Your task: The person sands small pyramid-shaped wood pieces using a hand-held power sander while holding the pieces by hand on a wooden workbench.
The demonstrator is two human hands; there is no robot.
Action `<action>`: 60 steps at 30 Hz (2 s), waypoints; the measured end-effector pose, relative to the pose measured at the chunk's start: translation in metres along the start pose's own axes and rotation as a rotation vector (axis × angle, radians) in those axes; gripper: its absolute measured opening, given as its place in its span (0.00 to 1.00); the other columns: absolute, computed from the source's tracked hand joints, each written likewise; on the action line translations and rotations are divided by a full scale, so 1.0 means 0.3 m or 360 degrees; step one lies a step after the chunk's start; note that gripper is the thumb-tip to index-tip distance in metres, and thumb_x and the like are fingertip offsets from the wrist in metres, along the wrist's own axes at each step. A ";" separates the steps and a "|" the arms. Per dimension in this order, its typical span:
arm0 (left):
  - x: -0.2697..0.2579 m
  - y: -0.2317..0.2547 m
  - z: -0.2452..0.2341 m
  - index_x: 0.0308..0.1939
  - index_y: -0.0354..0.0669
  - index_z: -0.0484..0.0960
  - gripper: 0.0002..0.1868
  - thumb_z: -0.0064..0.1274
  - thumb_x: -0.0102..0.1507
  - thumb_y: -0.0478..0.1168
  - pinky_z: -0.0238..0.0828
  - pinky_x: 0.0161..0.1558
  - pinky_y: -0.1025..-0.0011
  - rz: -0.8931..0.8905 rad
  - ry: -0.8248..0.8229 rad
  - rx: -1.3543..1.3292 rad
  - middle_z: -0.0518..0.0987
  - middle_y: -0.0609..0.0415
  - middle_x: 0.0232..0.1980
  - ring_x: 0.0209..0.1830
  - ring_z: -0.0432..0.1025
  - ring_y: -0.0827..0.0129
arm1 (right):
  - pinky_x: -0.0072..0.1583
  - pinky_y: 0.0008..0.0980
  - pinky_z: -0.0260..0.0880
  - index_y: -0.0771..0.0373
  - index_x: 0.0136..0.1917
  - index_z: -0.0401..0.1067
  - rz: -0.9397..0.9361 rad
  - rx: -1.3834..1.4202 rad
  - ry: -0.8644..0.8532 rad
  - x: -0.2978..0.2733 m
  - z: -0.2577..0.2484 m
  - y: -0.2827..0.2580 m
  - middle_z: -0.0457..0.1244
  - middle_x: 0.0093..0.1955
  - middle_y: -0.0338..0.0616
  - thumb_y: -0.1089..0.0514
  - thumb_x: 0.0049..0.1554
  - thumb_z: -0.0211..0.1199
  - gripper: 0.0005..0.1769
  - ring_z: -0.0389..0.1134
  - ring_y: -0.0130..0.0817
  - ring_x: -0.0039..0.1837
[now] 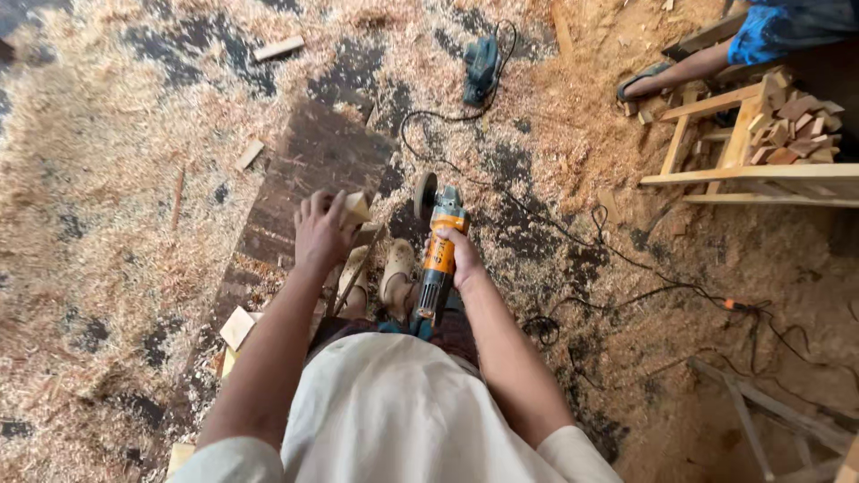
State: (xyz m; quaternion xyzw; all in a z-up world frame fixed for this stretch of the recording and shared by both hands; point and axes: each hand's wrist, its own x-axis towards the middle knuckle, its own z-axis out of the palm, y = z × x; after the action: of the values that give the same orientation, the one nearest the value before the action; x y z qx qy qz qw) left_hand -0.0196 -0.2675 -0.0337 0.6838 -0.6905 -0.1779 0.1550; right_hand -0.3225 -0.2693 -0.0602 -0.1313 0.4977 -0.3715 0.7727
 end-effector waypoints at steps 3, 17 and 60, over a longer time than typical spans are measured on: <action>0.055 0.000 -0.031 0.69 0.61 0.75 0.36 0.65 0.55 0.46 0.51 0.70 0.55 0.0124 -0.0144 -0.0039 0.66 0.48 0.68 0.71 0.56 0.52 | 0.48 0.44 0.78 0.65 0.57 0.68 0.0083 0.0119 -0.0010 0.020 0.005 0.038 0.68 0.42 0.49 0.52 0.51 0.66 0.24 0.72 0.42 0.43; 0.074 -0.022 -0.050 0.67 0.59 0.79 0.30 0.61 0.60 0.52 0.34 0.76 0.40 0.0314 0.0048 -0.0122 0.64 0.45 0.72 0.78 0.49 0.50 | 0.50 0.42 0.76 0.72 0.58 0.63 0.0456 0.0726 -0.0281 -0.004 0.076 0.115 0.64 0.44 0.51 0.52 0.53 0.66 0.27 0.69 0.41 0.44; 0.076 -0.010 -0.059 0.72 0.63 0.72 0.30 0.55 0.65 0.50 0.24 0.78 0.37 0.0230 -0.0148 -0.0099 0.57 0.48 0.79 0.84 0.40 0.50 | 0.48 0.42 0.77 0.69 0.63 0.59 0.0497 0.0636 -0.0175 0.019 0.074 0.150 0.64 0.45 0.52 0.55 0.52 0.66 0.30 0.69 0.40 0.43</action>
State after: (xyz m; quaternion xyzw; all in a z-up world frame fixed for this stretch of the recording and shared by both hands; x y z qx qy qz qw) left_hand -0.0093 -0.2909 -0.0201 0.6180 -0.7386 -0.2193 0.1565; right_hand -0.2821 -0.2459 -0.0795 0.0824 0.3859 -0.3308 0.8572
